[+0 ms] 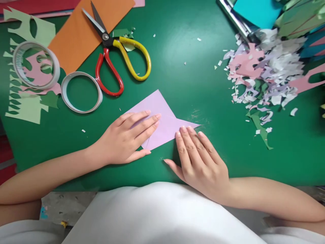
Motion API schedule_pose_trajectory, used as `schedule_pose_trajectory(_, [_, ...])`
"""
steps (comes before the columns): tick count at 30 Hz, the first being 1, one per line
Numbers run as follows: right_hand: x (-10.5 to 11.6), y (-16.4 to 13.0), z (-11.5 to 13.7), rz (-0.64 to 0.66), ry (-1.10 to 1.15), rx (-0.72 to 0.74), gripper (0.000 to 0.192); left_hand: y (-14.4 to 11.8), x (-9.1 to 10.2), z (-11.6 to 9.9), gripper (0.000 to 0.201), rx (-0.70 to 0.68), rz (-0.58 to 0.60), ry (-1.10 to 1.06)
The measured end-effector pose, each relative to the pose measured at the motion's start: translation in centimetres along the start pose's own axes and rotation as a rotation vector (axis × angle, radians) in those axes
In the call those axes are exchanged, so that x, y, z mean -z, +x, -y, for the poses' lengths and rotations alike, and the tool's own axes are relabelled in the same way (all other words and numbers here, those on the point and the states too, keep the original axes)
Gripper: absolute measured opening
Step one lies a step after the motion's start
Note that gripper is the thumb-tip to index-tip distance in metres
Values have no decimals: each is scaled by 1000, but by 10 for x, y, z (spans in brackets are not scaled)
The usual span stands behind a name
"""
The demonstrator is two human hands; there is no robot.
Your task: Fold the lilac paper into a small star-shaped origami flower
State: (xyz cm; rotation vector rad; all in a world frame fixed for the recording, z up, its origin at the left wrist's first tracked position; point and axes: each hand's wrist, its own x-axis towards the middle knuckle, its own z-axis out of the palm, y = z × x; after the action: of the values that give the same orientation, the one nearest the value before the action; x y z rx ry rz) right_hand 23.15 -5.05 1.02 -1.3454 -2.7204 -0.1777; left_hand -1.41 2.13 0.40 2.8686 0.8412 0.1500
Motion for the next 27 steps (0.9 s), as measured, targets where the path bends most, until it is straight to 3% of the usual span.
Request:
schedule_pose_trajectory(4, [0,1,-8,20,-172,-97,87,-1,0,-1,60,13,20,-9])
schedule_pose_trajectory(10, [-3,3,-17,-37,-252,-93,85,-2,1,-2,64,21,58,-43])
schedule_pose_trajectory(15, [-8,13,-33,-191,-178,-73,66,-3,3,0,66,18,84,-68])
schedule_pose_trajectory(22, [-28,30,-52,-209,54,-19,65,-5,1,0,76,53,35,-102])
schedule_pose_trajectory(27, [-33,33,-55,-304,211,56,47,-7,-2,0,85,57,-17,-126])
